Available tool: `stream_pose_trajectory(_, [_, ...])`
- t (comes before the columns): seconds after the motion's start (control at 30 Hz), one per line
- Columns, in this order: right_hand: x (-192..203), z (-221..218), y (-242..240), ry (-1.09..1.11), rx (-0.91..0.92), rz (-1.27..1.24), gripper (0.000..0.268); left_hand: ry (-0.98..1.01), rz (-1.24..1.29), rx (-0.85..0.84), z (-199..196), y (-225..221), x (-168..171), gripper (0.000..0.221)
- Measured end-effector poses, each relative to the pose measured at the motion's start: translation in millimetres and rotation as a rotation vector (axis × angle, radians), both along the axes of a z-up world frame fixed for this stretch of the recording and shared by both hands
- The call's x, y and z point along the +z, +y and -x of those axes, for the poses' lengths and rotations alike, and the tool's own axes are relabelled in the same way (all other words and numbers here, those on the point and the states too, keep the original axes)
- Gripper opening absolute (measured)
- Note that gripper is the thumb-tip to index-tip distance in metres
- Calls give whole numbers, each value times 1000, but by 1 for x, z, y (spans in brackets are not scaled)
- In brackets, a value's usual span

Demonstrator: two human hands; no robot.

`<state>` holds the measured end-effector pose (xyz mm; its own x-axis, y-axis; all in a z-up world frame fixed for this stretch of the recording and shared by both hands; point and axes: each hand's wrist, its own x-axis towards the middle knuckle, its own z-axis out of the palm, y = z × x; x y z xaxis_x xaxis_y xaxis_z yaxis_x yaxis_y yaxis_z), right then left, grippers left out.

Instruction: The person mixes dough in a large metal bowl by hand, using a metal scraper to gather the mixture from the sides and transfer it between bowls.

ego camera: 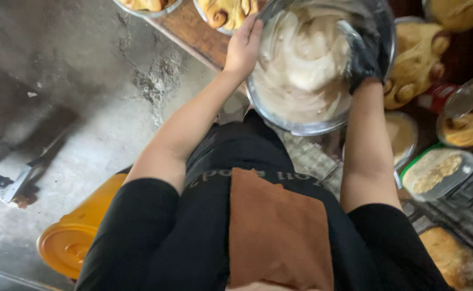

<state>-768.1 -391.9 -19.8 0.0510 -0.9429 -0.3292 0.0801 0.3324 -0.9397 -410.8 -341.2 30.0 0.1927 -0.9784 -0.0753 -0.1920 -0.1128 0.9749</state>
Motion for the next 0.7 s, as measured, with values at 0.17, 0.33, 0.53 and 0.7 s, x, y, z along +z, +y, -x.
stream_pose_trajectory(0.17, [59, -60, -55, 737, 600, 223, 43, 4, -13, 39, 1, 1, 8, 44])
stream_pose_trajectory(0.33, [110, -132, -35, 1012, 902, 455, 46, -33, 26, 57, -1, 6, 2, 44])
stream_pose_trajectory(0.53, [152, -135, 108, 1139, 749, 741, 42, 91, 65, 42, 0, 9, 0, 46])
stream_pose_trajectory(0.7, [143, -130, 144, 1128, 535, 541, 32, 36, -12, 31, 2, 11, -1, 47])
